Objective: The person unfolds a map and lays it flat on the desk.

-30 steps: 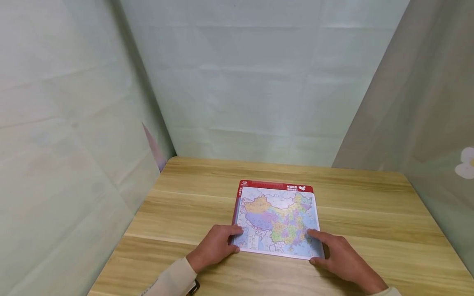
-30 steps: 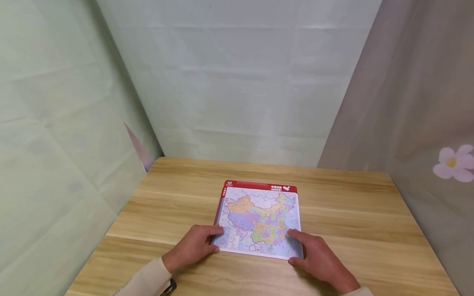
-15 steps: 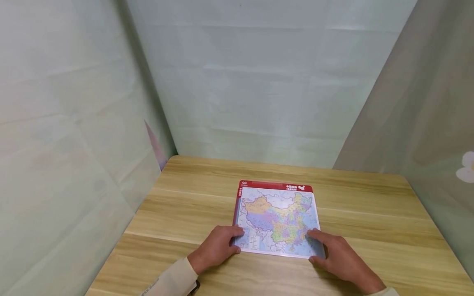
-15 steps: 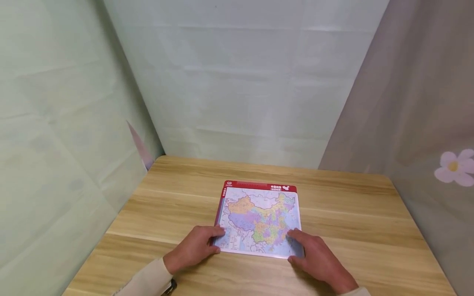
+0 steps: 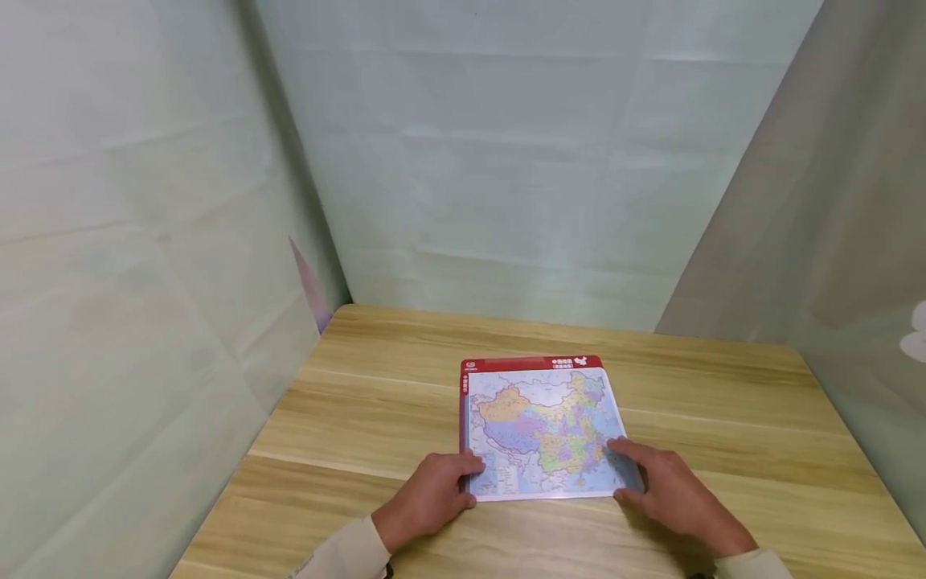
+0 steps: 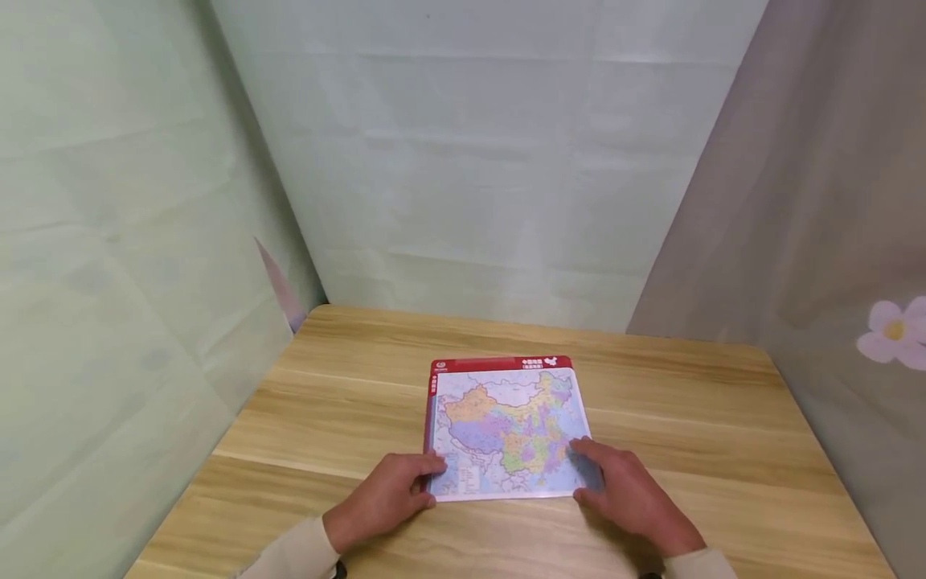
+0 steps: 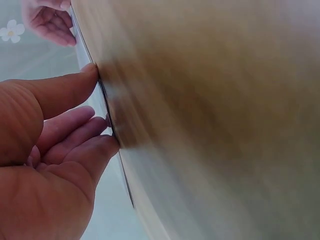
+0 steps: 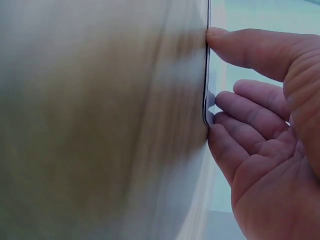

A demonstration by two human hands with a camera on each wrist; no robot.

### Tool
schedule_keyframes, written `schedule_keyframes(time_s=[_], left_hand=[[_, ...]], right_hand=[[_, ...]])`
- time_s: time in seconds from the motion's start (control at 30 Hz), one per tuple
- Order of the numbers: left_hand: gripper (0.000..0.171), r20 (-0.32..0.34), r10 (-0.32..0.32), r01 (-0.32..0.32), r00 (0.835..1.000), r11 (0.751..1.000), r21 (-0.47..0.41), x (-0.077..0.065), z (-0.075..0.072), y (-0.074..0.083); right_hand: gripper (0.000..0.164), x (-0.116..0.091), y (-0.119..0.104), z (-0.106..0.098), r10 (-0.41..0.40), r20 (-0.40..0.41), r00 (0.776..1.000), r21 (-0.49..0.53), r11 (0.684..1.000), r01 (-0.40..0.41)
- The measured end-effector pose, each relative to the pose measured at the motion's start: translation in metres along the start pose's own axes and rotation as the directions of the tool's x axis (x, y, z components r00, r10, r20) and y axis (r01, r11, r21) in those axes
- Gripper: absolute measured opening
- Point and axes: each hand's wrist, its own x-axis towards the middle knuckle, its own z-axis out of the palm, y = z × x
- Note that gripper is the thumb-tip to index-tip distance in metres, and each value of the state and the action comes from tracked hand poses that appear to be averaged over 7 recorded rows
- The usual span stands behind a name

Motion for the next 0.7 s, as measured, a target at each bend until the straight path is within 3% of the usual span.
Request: schedule_keyframes(time_s=[0.33,0.7], left_hand=[[0.044,0.082,0.106,-0.106,0.991,0.994,-0.007,0.007,-0.007,-0.022],[0.037,0.167,0.25,-0.251,0.954,0.968,-0.014,0.015,-0.018,-0.046]], right_hand=[[0.064,-0.001,-0.014,0.005,0.105,-0.028,0.994,-0.013,0.994,-0.105],[0.062,-0.001,-0.039,0.011,0.156,-0.122,0.98,-0.075,0.983,-0.166]])
